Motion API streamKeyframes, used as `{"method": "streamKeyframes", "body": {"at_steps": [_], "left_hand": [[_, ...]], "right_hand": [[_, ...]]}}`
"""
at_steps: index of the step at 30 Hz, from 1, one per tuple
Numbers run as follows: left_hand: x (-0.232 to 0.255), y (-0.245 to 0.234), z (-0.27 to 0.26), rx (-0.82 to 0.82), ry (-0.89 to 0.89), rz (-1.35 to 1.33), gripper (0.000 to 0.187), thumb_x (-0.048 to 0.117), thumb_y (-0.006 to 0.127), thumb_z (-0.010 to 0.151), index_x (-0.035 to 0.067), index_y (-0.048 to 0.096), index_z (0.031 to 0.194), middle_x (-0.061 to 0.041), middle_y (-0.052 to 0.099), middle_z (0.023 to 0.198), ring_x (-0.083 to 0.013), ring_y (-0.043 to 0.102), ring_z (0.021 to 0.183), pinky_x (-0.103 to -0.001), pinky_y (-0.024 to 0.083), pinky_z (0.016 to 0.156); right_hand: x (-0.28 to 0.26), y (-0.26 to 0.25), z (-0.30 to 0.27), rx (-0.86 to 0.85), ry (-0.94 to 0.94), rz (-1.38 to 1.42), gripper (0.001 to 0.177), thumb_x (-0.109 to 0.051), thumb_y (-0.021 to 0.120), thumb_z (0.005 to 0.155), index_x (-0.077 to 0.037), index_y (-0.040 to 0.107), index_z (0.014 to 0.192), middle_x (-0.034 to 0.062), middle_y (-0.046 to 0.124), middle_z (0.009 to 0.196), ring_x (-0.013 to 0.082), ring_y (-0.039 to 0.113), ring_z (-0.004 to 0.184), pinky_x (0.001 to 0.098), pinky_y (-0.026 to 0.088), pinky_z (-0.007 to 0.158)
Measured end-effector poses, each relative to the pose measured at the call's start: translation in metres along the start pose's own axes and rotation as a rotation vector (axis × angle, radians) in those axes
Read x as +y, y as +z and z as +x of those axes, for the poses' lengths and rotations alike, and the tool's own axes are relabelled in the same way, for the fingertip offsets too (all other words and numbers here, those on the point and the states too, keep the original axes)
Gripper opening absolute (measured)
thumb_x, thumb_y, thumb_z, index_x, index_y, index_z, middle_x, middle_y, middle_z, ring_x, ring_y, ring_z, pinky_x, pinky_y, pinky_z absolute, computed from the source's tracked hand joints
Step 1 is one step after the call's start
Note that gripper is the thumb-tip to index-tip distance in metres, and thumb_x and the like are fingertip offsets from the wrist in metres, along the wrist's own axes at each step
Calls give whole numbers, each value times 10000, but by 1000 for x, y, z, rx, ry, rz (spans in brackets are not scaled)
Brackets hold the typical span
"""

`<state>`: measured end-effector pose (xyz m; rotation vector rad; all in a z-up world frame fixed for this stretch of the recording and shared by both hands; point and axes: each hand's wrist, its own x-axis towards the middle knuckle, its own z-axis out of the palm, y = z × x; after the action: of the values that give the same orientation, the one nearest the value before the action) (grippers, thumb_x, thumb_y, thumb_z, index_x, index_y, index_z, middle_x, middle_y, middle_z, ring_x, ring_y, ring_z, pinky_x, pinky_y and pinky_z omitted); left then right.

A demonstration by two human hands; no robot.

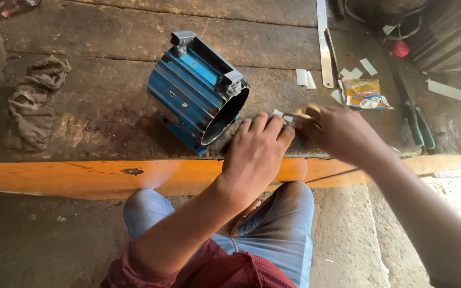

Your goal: The person is repairing a blue electric motor by cutting small white paper strips with scissors and inserting them into the motor's slots. They repeatedly pick up the motor, insert the paper, and use pliers to adjust the components.

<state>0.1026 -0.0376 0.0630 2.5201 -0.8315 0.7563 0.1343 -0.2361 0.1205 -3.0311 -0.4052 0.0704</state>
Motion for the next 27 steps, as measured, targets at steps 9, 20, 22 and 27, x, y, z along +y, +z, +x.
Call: {"method": "streamKeyframes", "body": {"at_steps": [9, 20, 22, 27], "left_hand": [[-2, 14, 25, -11, 90, -19, 103, 126, 585, 928, 108, 683, 956, -61, 638, 1106, -234, 612, 1048, -357, 551, 820], [4, -22, 4, 243, 244, -400, 114, 128, 673, 997, 91, 692, 1104, -76, 593, 1094, -249, 661, 1000, -358, 602, 853], [12, -30, -9, 293, 202, -503, 128, 109, 678, 973, 95, 694, 1099, -80, 606, 1121, -246, 673, 1022, -354, 601, 877], [22, -41, -13, 311, -32, -928, 233, 202, 767, 958, 33, 630, 1041, -68, 632, 1047, -162, 667, 936, -297, 591, 810]], "right_hand": [[13, 1, 9, 112, 35, -11, 282, -335, 640, 1010, -55, 671, 1018, 215, 688, 765, 440, 678, 769, 534, 515, 683], [-1, 5, -55, 14, 121, 924, 294, -265, 607, 1015, -115, 734, 1234, 22, 679, 757, 88, 563, 631, 314, 495, 583], [-6, 10, -69, 122, 211, 1138, 223, -154, 677, 1009, -24, 740, 1178, 68, 626, 774, 139, 537, 604, 347, 439, 484], [-22, 18, -86, 526, -8, 888, 106, -40, 742, 950, 2, 704, 1040, 45, 745, 1019, 88, 687, 930, 254, 575, 818]]}}
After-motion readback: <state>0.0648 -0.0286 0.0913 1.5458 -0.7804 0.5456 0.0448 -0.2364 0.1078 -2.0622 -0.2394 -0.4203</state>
